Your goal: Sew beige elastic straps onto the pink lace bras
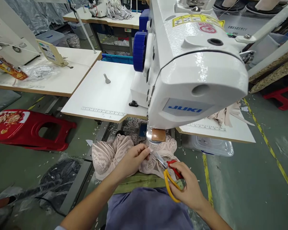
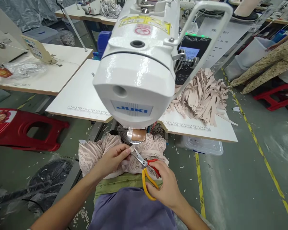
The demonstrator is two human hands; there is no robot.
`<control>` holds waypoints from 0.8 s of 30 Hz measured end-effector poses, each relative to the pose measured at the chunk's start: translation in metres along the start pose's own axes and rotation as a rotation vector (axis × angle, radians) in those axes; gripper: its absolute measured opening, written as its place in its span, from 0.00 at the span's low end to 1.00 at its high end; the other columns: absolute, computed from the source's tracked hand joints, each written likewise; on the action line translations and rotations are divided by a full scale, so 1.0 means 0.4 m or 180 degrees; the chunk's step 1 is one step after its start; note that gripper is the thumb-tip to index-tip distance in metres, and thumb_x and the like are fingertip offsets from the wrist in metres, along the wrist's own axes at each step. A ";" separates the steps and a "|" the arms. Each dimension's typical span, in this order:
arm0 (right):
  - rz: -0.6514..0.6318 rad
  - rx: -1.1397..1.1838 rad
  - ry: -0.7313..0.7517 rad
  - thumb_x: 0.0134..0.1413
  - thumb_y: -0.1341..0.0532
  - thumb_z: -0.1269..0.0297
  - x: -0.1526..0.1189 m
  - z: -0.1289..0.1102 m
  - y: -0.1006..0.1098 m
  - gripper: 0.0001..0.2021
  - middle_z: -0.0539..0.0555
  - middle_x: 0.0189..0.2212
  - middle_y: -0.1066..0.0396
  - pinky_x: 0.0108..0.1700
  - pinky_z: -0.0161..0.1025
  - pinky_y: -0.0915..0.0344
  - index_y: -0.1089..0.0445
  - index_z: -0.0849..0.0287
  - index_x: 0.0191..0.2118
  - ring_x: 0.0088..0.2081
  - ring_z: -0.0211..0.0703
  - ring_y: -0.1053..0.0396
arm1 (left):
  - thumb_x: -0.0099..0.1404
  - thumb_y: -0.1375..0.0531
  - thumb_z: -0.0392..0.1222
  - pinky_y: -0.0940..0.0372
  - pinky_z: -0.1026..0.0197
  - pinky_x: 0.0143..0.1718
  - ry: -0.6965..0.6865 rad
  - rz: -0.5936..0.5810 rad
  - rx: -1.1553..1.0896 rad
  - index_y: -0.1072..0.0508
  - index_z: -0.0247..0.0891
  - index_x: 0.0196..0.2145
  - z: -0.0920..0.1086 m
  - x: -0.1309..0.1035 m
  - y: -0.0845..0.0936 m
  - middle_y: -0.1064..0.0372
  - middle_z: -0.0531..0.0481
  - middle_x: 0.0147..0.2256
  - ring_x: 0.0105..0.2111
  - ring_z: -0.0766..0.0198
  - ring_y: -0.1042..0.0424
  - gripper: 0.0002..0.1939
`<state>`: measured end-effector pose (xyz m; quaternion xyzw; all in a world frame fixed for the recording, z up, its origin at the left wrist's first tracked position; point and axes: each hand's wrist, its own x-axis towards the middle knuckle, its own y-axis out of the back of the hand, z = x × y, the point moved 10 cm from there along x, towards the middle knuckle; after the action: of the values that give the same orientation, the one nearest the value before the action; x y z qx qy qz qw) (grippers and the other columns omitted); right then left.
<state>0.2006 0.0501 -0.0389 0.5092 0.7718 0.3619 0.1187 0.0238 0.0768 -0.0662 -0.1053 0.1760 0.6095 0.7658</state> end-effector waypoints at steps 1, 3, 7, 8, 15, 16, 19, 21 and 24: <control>-0.0019 -0.0004 0.0011 0.48 0.40 0.67 0.007 -0.005 -0.005 0.19 0.59 0.43 0.26 0.37 0.41 0.26 0.33 0.55 0.49 0.41 0.50 0.24 | 0.66 0.47 0.56 0.44 0.64 0.27 0.0002 -0.0035 -0.0013 0.32 0.39 0.29 -0.001 0.001 -0.002 0.36 0.53 0.27 0.25 0.67 0.41 0.18; -0.0057 0.0031 0.0007 0.48 0.40 0.66 0.020 -0.012 -0.018 0.19 0.59 0.43 0.26 0.38 0.42 0.27 0.33 0.55 0.49 0.41 0.49 0.25 | 0.64 0.45 0.56 0.44 0.64 0.27 -0.0017 -0.0064 -0.0078 0.30 0.38 0.29 0.000 0.002 -0.004 0.34 0.52 0.27 0.25 0.67 0.40 0.18; -0.0193 0.0198 -0.0127 0.47 0.40 0.65 0.038 -0.007 -0.049 0.21 0.58 0.42 0.26 0.34 0.40 0.28 0.32 0.56 0.50 0.37 0.47 0.26 | 0.64 0.45 0.55 0.46 0.65 0.25 0.0003 -0.0091 -0.0125 0.29 0.38 0.28 0.006 -0.001 -0.003 0.33 0.52 0.26 0.23 0.68 0.41 0.18; -0.0242 0.0221 -0.0199 0.48 0.40 0.65 0.041 0.000 -0.057 0.21 0.59 0.43 0.26 0.33 0.39 0.28 0.32 0.56 0.50 0.36 0.46 0.26 | 0.64 0.45 0.55 0.46 0.65 0.25 0.0014 -0.0092 -0.0084 0.29 0.38 0.29 0.008 -0.003 0.000 0.32 0.52 0.26 0.23 0.68 0.42 0.18; -0.0557 0.0467 -0.0624 0.54 0.39 0.62 0.047 0.058 -0.092 0.18 0.57 0.47 0.24 0.41 0.42 0.28 0.28 0.54 0.51 0.43 0.48 0.25 | 0.66 0.46 0.52 0.42 0.64 0.27 0.0054 0.0109 0.0165 0.29 0.39 0.26 0.010 -0.007 0.030 0.32 0.53 0.25 0.23 0.66 0.38 0.17; -0.0555 0.0510 -0.0665 0.55 0.38 0.62 0.042 0.065 -0.092 0.17 0.57 0.46 0.24 0.41 0.42 0.28 0.28 0.54 0.51 0.42 0.48 0.25 | 0.66 0.46 0.52 0.42 0.64 0.28 0.0041 0.0157 0.0188 0.29 0.39 0.25 0.010 -0.007 0.033 0.33 0.53 0.24 0.23 0.66 0.38 0.18; -0.0500 0.0550 -0.0795 0.57 0.38 0.60 0.005 0.095 -0.084 0.16 0.55 0.44 0.23 0.36 0.40 0.28 0.27 0.52 0.51 0.33 0.43 0.27 | 0.66 0.46 0.52 0.40 0.63 0.30 -0.0038 0.0323 0.0109 0.30 0.39 0.25 0.010 -0.007 0.045 0.32 0.52 0.25 0.26 0.65 0.34 0.17; -0.0396 0.0457 -0.0887 0.58 0.38 0.59 -0.028 0.130 -0.064 0.16 0.54 0.41 0.24 0.32 0.38 0.30 0.27 0.51 0.51 0.29 0.42 0.29 | 0.66 0.45 0.51 0.39 0.63 0.32 -0.0121 0.0421 0.0142 0.28 0.39 0.28 0.009 -0.009 0.057 0.29 0.51 0.28 0.28 0.63 0.32 0.16; -0.0317 0.0075 -0.0909 0.59 0.39 0.56 -0.048 0.193 -0.013 0.16 0.54 0.37 0.24 0.29 0.39 0.31 0.28 0.50 0.52 0.29 0.44 0.29 | 0.66 0.46 0.47 0.40 0.63 0.32 -0.0376 0.0607 0.0620 0.25 0.39 0.32 0.014 -0.011 0.078 0.27 0.49 0.30 0.31 0.61 0.30 0.14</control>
<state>0.2483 0.0658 -0.1007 0.5180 0.7755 0.2704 0.2391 -0.0066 0.0825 -0.0577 0.0227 0.1981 0.6646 0.7201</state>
